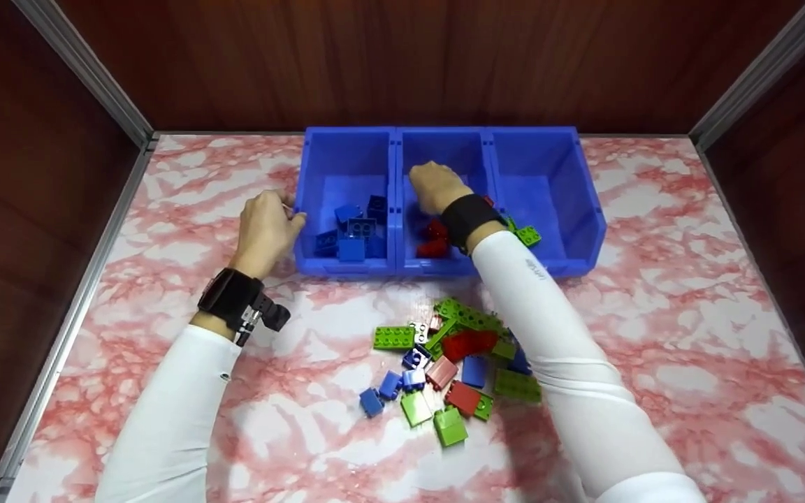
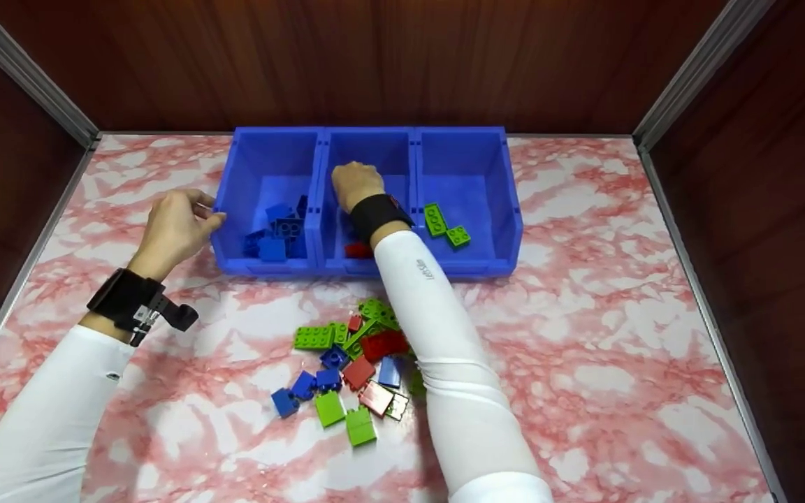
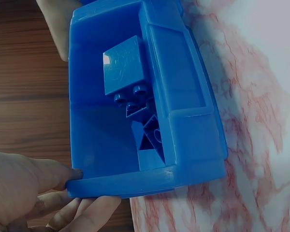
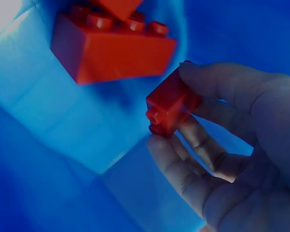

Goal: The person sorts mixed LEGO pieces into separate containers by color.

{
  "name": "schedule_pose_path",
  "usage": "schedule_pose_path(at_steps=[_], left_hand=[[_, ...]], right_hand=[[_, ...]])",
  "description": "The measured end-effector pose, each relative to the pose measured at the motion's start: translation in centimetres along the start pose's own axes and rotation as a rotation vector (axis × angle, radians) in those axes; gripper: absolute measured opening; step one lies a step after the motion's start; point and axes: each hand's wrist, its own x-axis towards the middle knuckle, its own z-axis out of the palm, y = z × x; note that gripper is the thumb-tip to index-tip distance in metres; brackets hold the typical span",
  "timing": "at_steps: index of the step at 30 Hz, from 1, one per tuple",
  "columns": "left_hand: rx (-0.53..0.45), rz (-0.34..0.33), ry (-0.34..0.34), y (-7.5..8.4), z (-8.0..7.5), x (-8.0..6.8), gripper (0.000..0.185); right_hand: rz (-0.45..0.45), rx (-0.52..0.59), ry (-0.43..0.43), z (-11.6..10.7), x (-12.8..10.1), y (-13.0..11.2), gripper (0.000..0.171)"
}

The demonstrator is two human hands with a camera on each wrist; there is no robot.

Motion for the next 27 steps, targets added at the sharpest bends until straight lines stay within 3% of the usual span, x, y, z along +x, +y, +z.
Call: schedule_pose_path(at_steps=[13,19,23,27], left_hand=[[-0.007,0.012,-0.005,-0.1,0.1,0.2,0.026],[-0.001,0.041,0.020,-0.2,0.1,0.5,0.025],[0.000,0.043,0.023,-0.2,0.1,0.7,0.025],[0.000,0.037,0.017,-0.1,0.1,0.8,0.025]], right_hand=[[0.026,0.034,-0.040,0.8,0.3,0.2,0.023],[0.020,0.041,-0.015,-1.2,-0.5,0.3,0.022],[-0.022,0.054,0.006,-3.0,-1.5,0.6,0.012],[-0.112,0.029,0.066,-4.8,-3.2,0.5,0.027]])
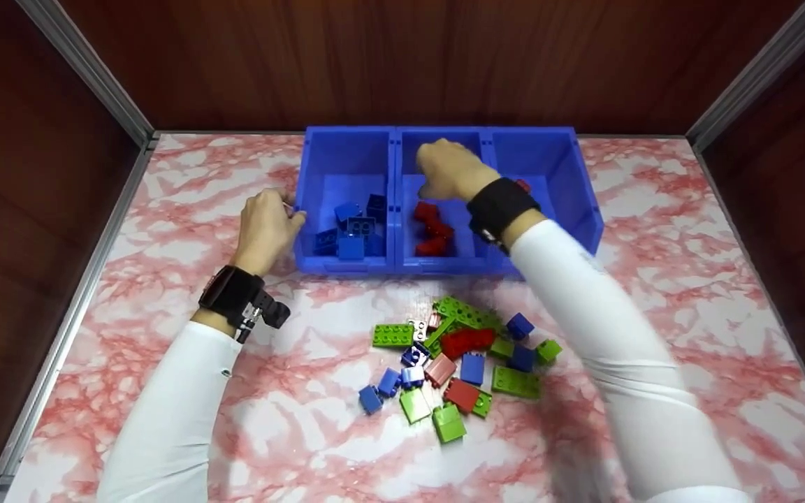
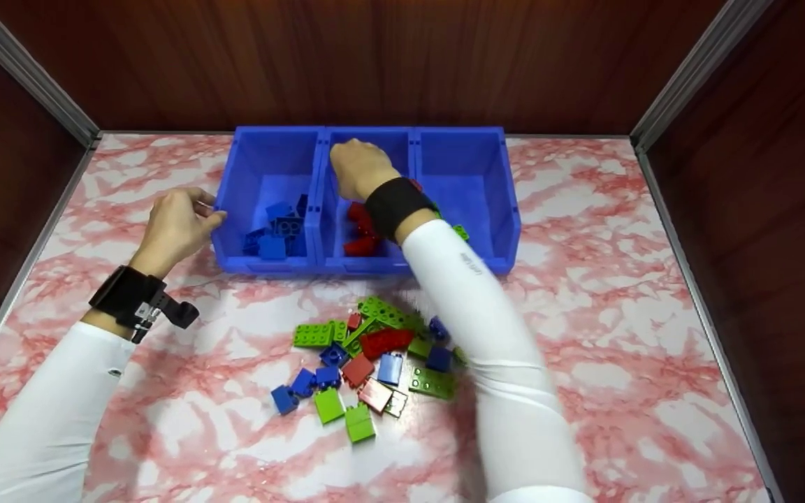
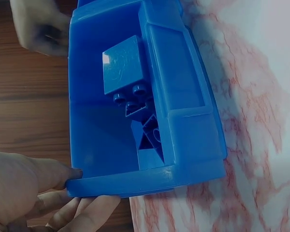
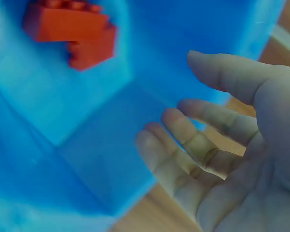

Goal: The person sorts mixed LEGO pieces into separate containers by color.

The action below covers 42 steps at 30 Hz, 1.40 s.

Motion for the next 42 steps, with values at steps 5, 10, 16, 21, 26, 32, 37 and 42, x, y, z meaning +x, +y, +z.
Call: schedule_pose_path(at_steps=[5,10,16,21,26,32,37,42], left_hand=[[-0.001,-0.004,-0.004,0.0,-0.1,0.0,0.025],[-0.004,-0.006,-0.008,0.0,-0.2,0.1,0.026],[-0.018,-0.004,-0.011,0.0,-0.2,0.2,0.026],[-0.002,0.015,0.001,0.0,-0.3,0.3,0.026],[-0.005,0.003,-0.013,0.1,-0.4,0.3,0.026],[-0.010,-0.014,-0.029,0.2,-0.4,0.4,0.024],[-0.018,-0.021,-0.038,0.2,-0.4,0.4,0.025],[-0.020,-0.036,-0.054,0.3,-0.4,0.4,0.026]], right_hand=[[-0.100,-0.067,0.030,-1.4,-3.5,-1.1,0.030],[-0.207,-0.137,0.061,-1.0,-7.8,-2.1,0.032],[-0.378,-0.120,0.031,2.0,-12.6,-2.4,0.031],[-0.561,-0.083,0.021,5.9,-15.4,-1.4,0.030],[-0.616,-0.093,-0.014,9.6,-16.4,-0.5,0.035],[-0.555,-0.138,-0.077,12.1,-16.5,-0.1,0.042],[-0.535,-0.126,-0.070,12.8,-16.3,0.0,0.037],[-0.525,-0.064,-0.074,12.5,-16.1,-0.1,0.028]])
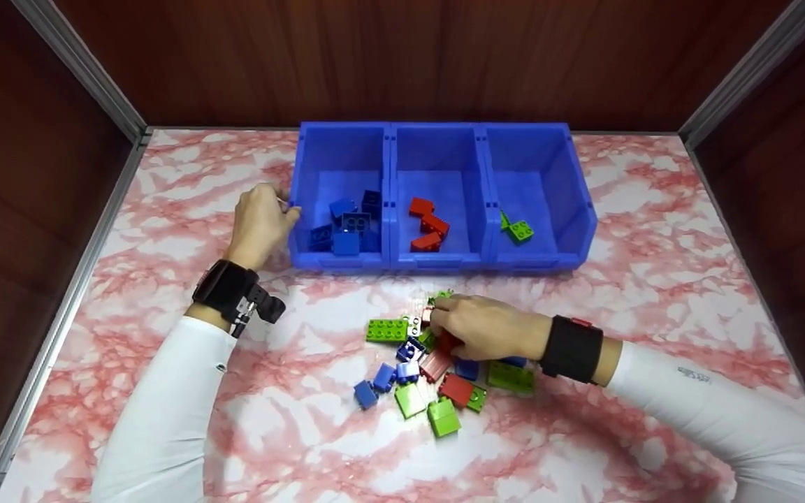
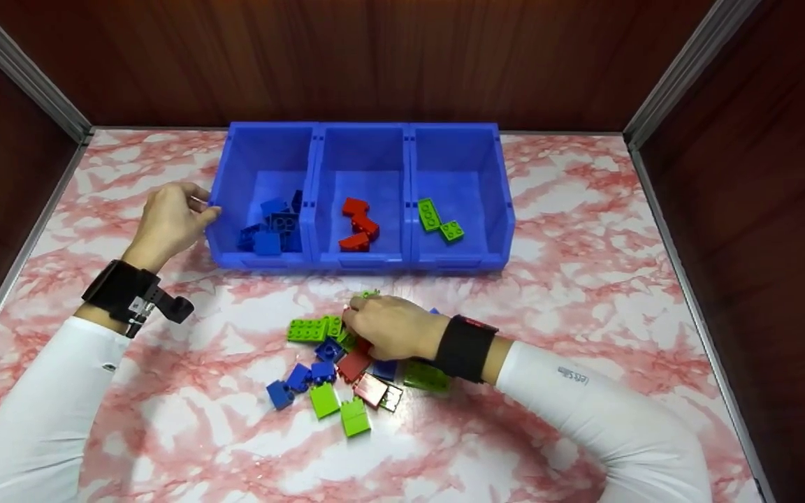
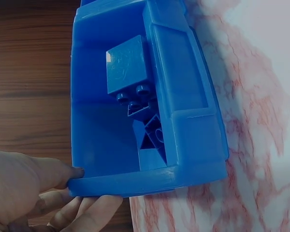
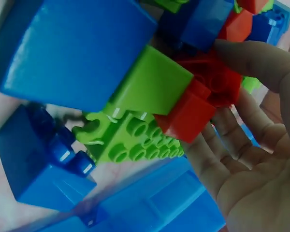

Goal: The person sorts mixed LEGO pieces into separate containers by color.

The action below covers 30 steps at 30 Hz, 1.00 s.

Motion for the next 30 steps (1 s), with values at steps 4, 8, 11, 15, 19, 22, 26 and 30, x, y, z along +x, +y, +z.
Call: schedule_pose_path(at_steps=[4,8,11,15,19,22,26,30], left_hand=[[0.004,-0.006,0.000,0.1,0.0,0.1,0.027],[0.018,0.008,0.012,0.1,0.0,0.1,0.025],[0.029,0.024,0.021,0.0,0.0,0.1,0.024],[0.032,0.037,0.035,-0.1,0.1,0.2,0.023],[0.026,0.038,0.036,-0.2,0.1,0.2,0.024],[0.024,0.030,0.029,-0.2,0.2,0.1,0.025],[0.028,0.029,0.033,-0.3,0.2,0.1,0.025],[0.025,0.037,0.041,-0.4,0.2,0.1,0.024]], right_hand=[[-0.004,0.041,0.009,-1.2,0.0,-0.1,0.030],[0.004,0.083,0.013,-3.0,0.4,-0.2,0.028],[0.011,0.112,0.017,-4.7,0.8,-0.2,0.025],[0.008,0.126,0.043,-7.1,1.6,0.2,0.022],[0.017,0.103,0.094,-9.4,2.7,0.9,0.019],[0.035,0.079,0.130,-10.8,3.5,1.6,0.019],[0.067,0.053,0.164,-12.3,4.8,2.7,0.020],[0.132,0.046,0.164,-13.4,6.4,4.1,0.021]])
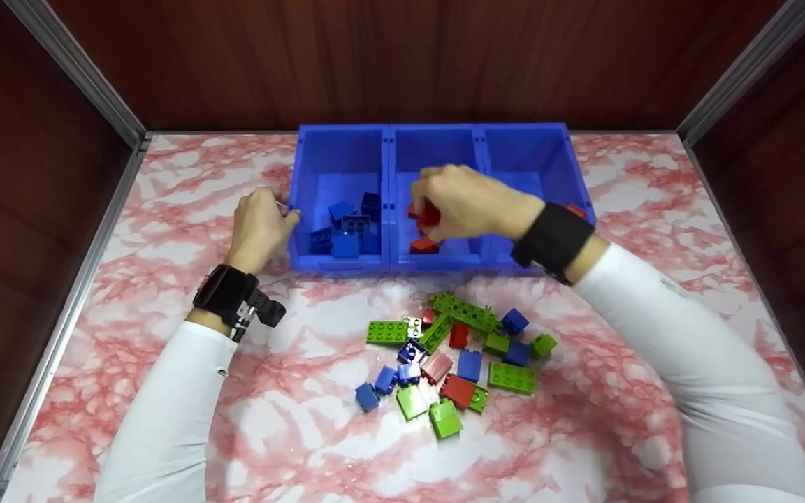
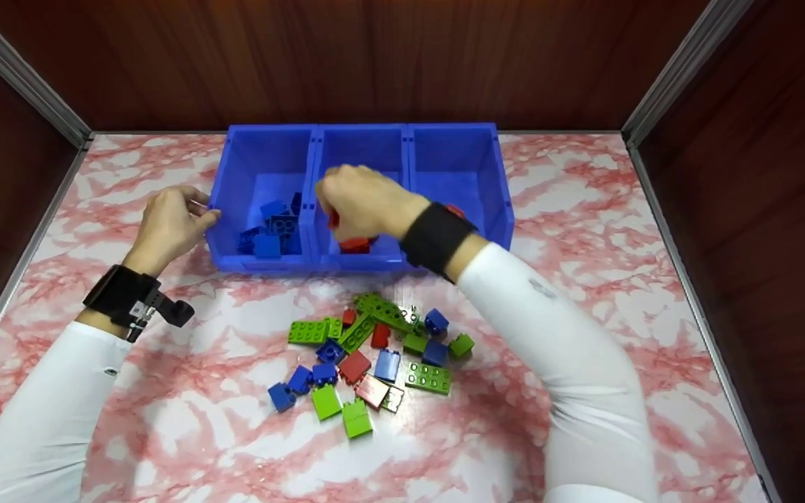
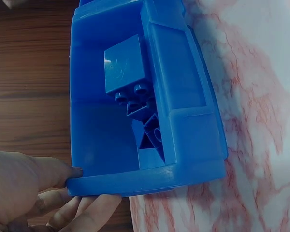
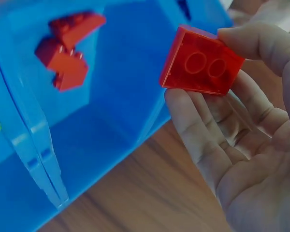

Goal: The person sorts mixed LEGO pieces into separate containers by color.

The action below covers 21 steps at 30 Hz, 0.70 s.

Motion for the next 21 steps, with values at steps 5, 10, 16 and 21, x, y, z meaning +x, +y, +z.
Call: schedule_pose_path(at_steps=[5,10,16,21], left_hand=[[-0.002,0.007,0.001,0.1,0.0,0.0,0.023],[-0.007,0.010,0.005,0.1,0.0,-0.2,0.025],[-0.019,-0.003,-0.001,0.1,0.0,-0.2,0.025],[-0.018,-0.016,-0.004,0.2,0.0,-0.2,0.026]], right_hand=[[0.112,0.001,-0.003,-0.8,2.5,1.2,0.019],[0.209,-0.068,0.000,-0.7,4.9,2.3,0.020],[0.368,-0.181,-0.058,1.2,6.6,4.5,0.015],[0.469,-0.224,-0.120,3.1,7.4,5.4,0.019]])
